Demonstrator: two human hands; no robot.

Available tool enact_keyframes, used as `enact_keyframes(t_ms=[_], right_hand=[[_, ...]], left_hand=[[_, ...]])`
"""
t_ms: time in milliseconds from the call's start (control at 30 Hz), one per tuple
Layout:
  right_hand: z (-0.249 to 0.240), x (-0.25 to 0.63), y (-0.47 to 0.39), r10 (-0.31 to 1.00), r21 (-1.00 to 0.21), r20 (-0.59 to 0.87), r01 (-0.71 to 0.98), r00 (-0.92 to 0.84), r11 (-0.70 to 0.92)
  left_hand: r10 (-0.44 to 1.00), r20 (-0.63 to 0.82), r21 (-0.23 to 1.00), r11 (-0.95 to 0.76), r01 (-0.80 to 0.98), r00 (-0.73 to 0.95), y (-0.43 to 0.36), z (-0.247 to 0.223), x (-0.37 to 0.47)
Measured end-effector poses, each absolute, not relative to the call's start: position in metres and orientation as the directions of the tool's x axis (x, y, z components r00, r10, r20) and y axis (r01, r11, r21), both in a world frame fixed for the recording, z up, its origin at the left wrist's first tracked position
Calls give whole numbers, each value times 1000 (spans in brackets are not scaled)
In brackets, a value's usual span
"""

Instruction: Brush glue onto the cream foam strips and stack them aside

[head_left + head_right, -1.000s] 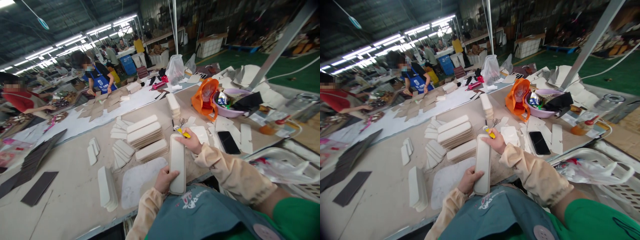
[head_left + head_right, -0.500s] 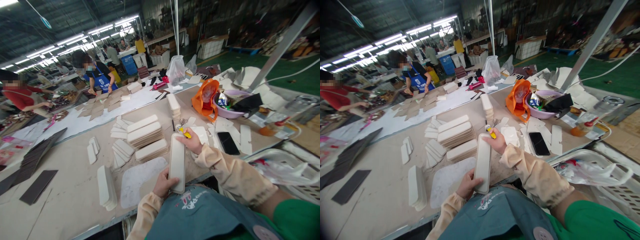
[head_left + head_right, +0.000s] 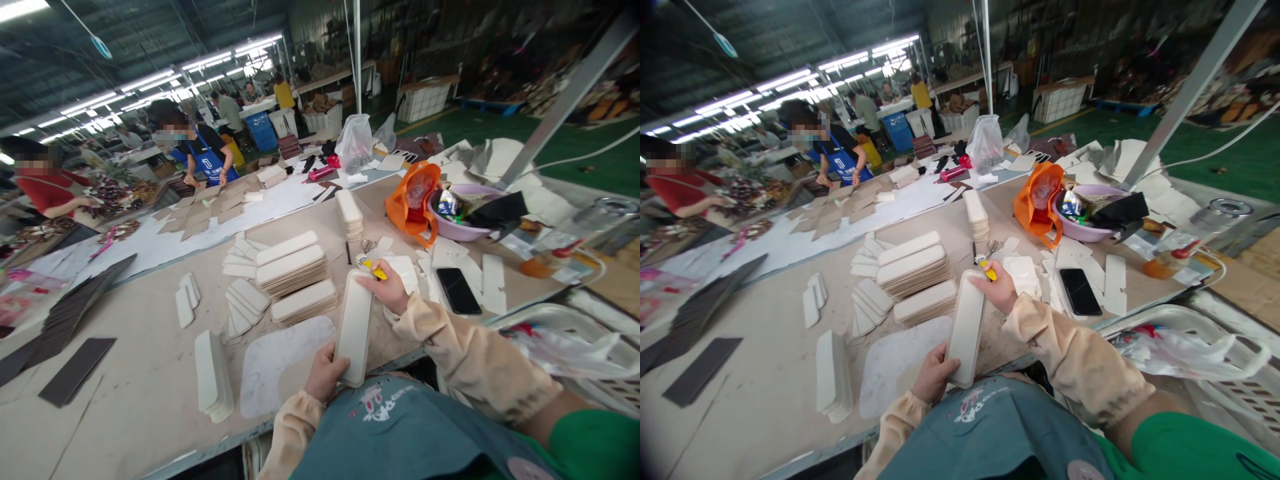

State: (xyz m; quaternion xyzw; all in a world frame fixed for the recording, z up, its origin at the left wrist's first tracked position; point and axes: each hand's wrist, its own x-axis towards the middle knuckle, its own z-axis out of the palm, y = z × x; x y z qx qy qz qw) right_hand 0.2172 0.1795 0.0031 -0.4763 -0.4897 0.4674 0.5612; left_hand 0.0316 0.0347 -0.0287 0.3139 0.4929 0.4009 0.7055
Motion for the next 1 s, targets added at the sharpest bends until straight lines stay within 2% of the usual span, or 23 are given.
enact_keyframes(t_ms=[167, 333, 567, 867, 1000], right_hand=[[14, 208, 169, 1000, -918, 6, -395, 9, 9], [23, 193, 138, 996, -842, -50, -534, -70, -80], [6, 177, 97, 959, -856, -106, -466, -261, -222], [21, 198, 137, 996, -867, -25, -494, -81, -62], [25, 211, 159, 998, -868, -27, -493, -63, -55]], left_hand=[[920, -377, 874, 393, -287, 111, 34, -24, 31], [940, -335, 881, 339, -329, 71, 35, -19, 35], [953, -298, 883, 295, -364, 48, 38, -12, 39], [945, -319, 908, 327, -262, 75, 32, -16, 39], [947, -298, 924, 317, -211, 120, 32, -20, 35]])
